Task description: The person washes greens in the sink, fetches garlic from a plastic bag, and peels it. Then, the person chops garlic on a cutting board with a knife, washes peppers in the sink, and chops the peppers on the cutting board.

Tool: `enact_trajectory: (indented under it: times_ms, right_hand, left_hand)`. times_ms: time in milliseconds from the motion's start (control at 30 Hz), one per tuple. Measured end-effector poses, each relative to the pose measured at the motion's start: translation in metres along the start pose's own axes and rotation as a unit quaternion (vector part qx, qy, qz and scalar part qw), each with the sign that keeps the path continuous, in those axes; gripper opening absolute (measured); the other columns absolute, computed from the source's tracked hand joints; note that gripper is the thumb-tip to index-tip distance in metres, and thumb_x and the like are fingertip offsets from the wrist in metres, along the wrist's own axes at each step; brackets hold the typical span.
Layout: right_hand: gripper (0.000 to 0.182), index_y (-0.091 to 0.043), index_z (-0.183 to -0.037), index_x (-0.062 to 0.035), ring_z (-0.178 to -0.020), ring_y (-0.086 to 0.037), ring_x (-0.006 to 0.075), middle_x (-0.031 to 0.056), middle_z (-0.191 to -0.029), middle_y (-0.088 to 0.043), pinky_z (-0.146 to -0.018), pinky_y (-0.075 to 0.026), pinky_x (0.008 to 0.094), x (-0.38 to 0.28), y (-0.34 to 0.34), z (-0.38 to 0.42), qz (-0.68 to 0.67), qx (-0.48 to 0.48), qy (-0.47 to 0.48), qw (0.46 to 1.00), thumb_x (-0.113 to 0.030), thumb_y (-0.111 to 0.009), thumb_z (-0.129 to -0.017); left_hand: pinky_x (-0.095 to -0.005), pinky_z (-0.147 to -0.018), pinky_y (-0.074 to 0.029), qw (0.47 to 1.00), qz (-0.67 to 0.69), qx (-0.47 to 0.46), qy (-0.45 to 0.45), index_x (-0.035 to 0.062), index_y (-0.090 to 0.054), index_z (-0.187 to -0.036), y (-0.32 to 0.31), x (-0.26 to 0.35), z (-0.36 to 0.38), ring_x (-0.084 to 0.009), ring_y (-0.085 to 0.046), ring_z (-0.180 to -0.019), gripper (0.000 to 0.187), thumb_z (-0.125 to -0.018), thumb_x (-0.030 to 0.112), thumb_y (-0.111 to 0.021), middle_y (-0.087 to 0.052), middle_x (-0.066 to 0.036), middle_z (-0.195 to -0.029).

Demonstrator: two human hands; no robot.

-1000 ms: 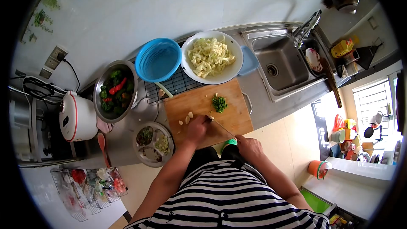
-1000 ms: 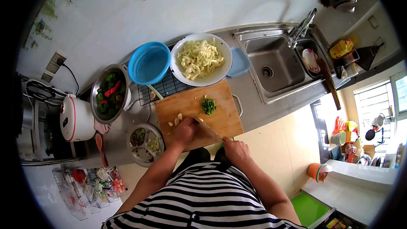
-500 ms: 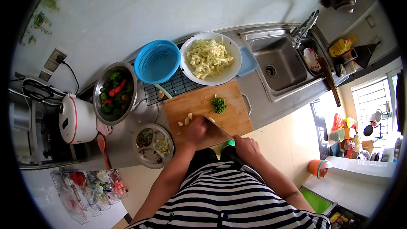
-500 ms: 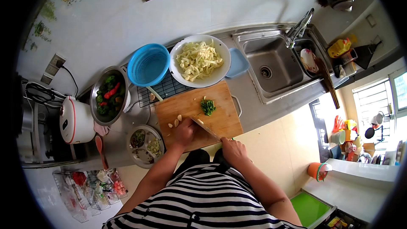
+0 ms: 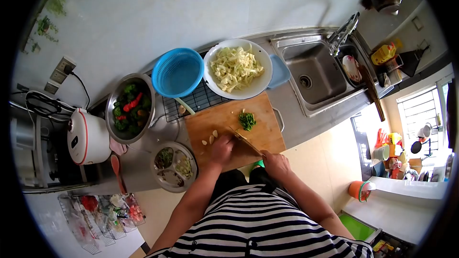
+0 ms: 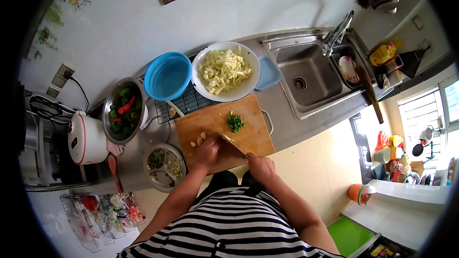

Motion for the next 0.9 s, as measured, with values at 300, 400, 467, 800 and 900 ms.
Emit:
enact_trajectory:
  times_ms: [300,400,467,800,900]
  right_hand:
    - [0.029,-0.058,-0.115,-0.017,-0.082,-0.064,0.0378,0.0193,-0.085,-0.067,-0.073,-0.05,0.0483,0.002,-0.008,0.0,0.019,-0.028,-0.012,0.999,-0.025,-0.045,-0.09]
    - [0.029,-0.058,-0.115,-0.0169,-0.082,-0.065,0.0377,0.0189,-0.085,-0.067,-0.072,-0.05,0.0482,0.002,0.003,0.003,0.009,-0.021,-0.007,1.0,-0.023,-0.044,-0.09]
    - [0.03,-0.058,-0.115,-0.0168,-0.082,-0.065,0.0378,0.019,-0.086,-0.067,-0.072,-0.05,0.0483,0.004,0.004,0.011,0.018,-0.032,-0.015,0.999,-0.022,-0.043,-0.09]
    - [0.029,-0.059,-0.115,-0.0168,-0.085,-0.064,0.0376,0.0198,-0.087,-0.066,-0.074,-0.049,0.0484,0.002,0.003,0.002,-0.002,-0.025,-0.004,1.0,-0.025,-0.042,-0.092]
    - [0.029,-0.059,-0.114,-0.0168,-0.085,-0.064,0.0377,0.02,-0.087,-0.066,-0.074,-0.049,0.0485,0.006,0.006,0.012,0.013,-0.039,-0.003,0.999,-0.027,-0.043,-0.092]
  left_hand:
    - [-0.038,-0.075,-0.051,0.999,-0.001,-0.028,0.02,0.0071,-0.067,-0.097,-0.008,-0.007,0.005,-0.0292,-0.06,-0.091,0.021,-0.08,0.01,-0.056,-0.063,-0.01,-0.099]
    - [-0.037,-0.075,-0.051,0.999,0.02,-0.021,0.019,0.0067,-0.067,-0.097,-0.003,-0.005,0.003,-0.0282,-0.06,-0.091,0.02,-0.081,0.009,-0.055,-0.063,-0.01,-0.099]
    - [-0.0367,-0.075,-0.051,0.999,0.033,-0.023,0.036,0.0066,-0.067,-0.096,-0.002,-0.003,0.003,-0.0278,-0.06,-0.092,0.02,-0.081,0.009,-0.055,-0.063,-0.009,-0.1]
    - [-0.0359,-0.075,-0.051,1.0,-0.01,-0.014,0.007,0.0063,-0.068,-0.095,-0.001,-0.001,0.005,-0.0263,-0.061,-0.093,0.018,-0.081,0.009,-0.056,-0.063,-0.009,-0.098]
    - [-0.0358,-0.075,-0.051,0.999,0.029,-0.009,0.033,0.0063,-0.068,-0.094,0.001,-0.001,0.002,-0.0266,-0.06,-0.093,0.02,-0.079,0.008,-0.055,-0.063,-0.008,-0.1]
Point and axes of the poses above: each hand's wrist, its own z-axis away from the middle knuckle, its own y-axis out of the back of the hand, x = y × z, the point moved 10 cm from there along -z, towards the middle knuckle
